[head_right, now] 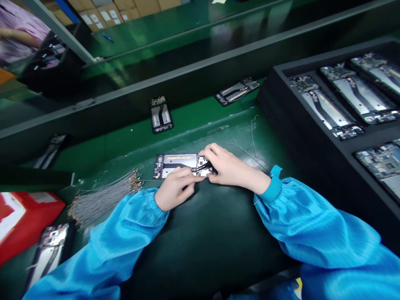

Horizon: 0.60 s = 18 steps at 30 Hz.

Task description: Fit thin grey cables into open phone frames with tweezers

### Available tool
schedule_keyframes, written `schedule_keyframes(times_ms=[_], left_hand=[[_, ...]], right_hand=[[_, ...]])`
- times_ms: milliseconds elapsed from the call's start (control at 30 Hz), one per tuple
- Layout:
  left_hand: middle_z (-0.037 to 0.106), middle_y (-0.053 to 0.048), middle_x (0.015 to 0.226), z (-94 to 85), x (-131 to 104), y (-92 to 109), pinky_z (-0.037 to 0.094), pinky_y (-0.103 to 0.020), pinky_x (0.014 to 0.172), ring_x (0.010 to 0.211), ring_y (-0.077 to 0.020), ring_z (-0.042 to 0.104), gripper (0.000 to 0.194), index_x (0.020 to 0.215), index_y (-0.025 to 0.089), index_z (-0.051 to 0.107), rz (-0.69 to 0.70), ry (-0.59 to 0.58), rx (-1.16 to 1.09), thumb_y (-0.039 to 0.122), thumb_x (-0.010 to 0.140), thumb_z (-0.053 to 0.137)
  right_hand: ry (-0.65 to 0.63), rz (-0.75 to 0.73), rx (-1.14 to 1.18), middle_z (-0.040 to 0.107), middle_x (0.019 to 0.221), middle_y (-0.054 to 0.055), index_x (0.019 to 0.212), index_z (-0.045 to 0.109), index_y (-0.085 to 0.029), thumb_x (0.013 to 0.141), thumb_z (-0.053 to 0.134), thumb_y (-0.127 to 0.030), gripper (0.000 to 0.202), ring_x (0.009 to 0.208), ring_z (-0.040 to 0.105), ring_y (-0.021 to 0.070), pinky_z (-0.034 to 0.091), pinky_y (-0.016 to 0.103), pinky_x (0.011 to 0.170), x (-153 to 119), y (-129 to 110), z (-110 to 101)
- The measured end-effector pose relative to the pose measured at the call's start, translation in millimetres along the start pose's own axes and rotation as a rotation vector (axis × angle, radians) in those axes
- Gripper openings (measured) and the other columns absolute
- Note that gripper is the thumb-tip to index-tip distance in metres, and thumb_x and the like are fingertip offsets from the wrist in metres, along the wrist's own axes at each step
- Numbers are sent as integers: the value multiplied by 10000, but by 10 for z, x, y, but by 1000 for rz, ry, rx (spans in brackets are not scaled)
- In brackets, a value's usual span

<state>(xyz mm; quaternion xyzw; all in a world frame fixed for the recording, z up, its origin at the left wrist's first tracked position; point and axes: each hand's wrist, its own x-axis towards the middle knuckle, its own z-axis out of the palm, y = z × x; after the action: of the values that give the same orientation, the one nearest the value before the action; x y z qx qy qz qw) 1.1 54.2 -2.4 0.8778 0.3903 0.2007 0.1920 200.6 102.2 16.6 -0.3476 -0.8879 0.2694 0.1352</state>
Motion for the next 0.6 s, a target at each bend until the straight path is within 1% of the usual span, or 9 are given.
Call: schedule_keyframes(times_ms=[167,300,400,500,600], left_hand=[[534,-10,708,7,-3,1,339,-279,648,694,-141,481,298,986,209,620,30,-13,58,140,814,387],[530,-28,740,5,-1,29,325,-295,634,727,-167,465,267,995,202,604,106,-21,221,155,814,414],[536,-41,784,-36,-2,24,325,-307,640,762,-184,458,264,1024,200,587,152,-45,321,167,818,426],[535,-34,777,-114,-21,-57,346,-297,654,750,-172,454,280,1063,215,576,178,-70,300,176,843,407],[523,-20,760,-172,-55,-185,378,-264,678,727,-140,459,306,1080,230,580,170,-80,172,172,869,367]], right_hand=[[-17,14,6,410,1118,94,1188,358,-190,686,543,-161,536,976,472,218,445,347,811,14,6,-14],[-54,58,-38,407,1085,96,1155,382,-193,659,546,-161,523,911,484,223,456,358,757,62,-30,-12],[-77,83,-76,401,1051,97,1129,403,-179,638,549,-165,513,873,483,223,453,368,743,91,-48,0],[-77,73,-76,397,1037,93,1124,405,-179,632,549,-165,513,880,479,224,452,357,734,100,-51,-6],[-91,78,-59,394,1048,88,1142,391,-185,643,545,-162,522,848,489,205,456,323,690,99,-52,-34]])
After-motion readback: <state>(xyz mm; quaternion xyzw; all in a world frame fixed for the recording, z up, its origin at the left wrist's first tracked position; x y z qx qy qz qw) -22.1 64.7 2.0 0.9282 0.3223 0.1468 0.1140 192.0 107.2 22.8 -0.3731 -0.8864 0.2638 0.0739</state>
